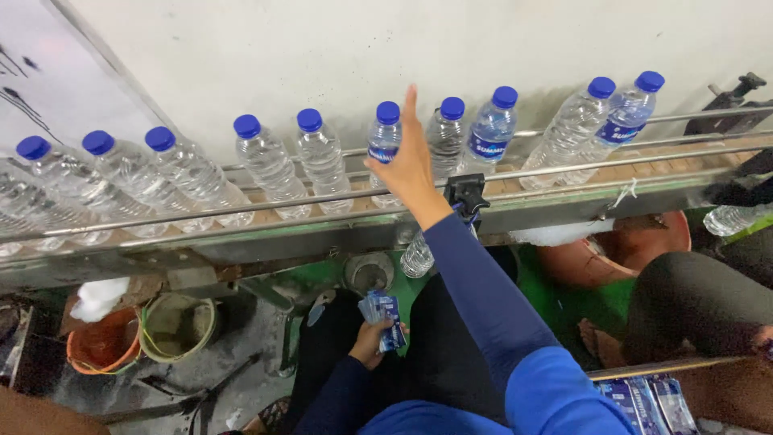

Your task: The person sits on the floor and applies blue labels to clear plastic water bottles moving along a conveyor belt. They pick up each bottle, apply the label by hand, and place the labeled bottle back on the belt.

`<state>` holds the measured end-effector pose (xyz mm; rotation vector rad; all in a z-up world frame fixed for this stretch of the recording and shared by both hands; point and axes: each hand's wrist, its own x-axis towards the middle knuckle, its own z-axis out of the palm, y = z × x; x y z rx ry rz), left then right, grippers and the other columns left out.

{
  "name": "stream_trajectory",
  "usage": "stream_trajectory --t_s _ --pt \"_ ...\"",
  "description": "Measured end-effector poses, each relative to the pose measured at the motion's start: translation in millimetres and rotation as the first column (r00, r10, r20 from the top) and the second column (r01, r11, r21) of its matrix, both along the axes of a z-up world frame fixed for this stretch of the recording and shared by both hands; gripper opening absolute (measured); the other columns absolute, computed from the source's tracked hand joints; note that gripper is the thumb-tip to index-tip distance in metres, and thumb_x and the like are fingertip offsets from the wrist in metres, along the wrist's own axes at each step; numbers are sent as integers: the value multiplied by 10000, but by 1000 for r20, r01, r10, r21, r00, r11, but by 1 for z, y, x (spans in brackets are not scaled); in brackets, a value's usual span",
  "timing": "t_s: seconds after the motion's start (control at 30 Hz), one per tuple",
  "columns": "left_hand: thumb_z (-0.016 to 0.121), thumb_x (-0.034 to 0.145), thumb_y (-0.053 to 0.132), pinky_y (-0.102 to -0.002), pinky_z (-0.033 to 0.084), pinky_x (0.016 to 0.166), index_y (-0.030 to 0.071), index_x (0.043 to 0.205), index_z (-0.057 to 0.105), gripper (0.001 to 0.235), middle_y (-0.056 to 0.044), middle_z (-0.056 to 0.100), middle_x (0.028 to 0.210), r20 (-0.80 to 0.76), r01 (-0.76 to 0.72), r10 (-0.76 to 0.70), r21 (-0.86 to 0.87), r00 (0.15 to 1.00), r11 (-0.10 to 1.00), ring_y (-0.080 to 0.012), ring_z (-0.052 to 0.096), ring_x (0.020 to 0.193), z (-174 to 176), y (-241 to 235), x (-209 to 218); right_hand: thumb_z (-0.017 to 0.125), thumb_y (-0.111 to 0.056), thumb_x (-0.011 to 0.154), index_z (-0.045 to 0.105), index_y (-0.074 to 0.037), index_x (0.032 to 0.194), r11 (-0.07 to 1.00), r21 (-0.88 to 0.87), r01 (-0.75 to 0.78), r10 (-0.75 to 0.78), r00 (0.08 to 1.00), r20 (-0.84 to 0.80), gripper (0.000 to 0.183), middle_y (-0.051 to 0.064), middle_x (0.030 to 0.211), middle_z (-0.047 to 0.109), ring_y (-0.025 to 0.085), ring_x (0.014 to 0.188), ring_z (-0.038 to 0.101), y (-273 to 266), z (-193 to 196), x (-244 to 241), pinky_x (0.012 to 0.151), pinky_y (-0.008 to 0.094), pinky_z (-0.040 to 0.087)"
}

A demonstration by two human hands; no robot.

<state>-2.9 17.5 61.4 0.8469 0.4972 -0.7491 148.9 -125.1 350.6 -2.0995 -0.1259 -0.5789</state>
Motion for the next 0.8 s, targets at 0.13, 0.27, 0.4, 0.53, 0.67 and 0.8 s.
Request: stream_trajectory --t_s 0.13,0.27,0.4,0.53,0.67,0.8 --pt "638 730 71 -422 484 874 2 1289 420 604 -216 604 1101 -37 -10 14 118 999 993 -312 614 939 4 -1 -3 867 -132 698 -171 -203 1407 997 -5 77 -77 997 -26 1259 195 1513 112 378 1373 226 -16 -25 -5 1061 518 259" --pt "690 660 59 -442 415 972 66 1325 414 720 -156 560 1220 -35 -38 48 244 998 969 -309 535 1120 -3 -4 -4 776 -245 767 -96 -176 1447 987 -67 149 -140 983 120 1108 150 1535 -70 347 1434 -12 -10 -34 -43 1154 563 41" --pt "715 630 14 -414 458 896 36 1227 523 627 -155 635 1097 94 -166 146 253 985 953 -294 595 1007 -16 -9 -7 620 -158 863 440 -1 1245 996 -72 54 -20 915 403 451 177 1213 527 314 1150 519 15 -110 -111 1025 408 414" --pt "705 727 -37 -412 511 664 13 1201 460 536 -131 545 1024 173 -292 266 153 948 944 -251 563 825 -8 -12 -7 818 -289 571 471 -122 1256 989 138 57 18 874 -486 786 132 1087 597 310 952 609 6 -241 -155 810 412 503" --pt "686 738 -63 -410 521 608 20 1110 524 415 -106 582 944 143 -354 350 -2 926 935 -242 580 706 -3 -12 -12 861 -259 521 729 -169 721 940 262 220 21 728 -686 256 9 698 688 173 659 674 -11 -315 -167 588 293 519" --pt "628 713 -77 -420 518 713 9 1122 538 427 -128 585 989 160 -404 401 -18 902 915 -260 587 815 -67 -4 -6 771 -39 610 711 -51 691 756 647 99 321 806 -498 102 28 638 655 83 617 596 -3 -230 -160 623 229 490"
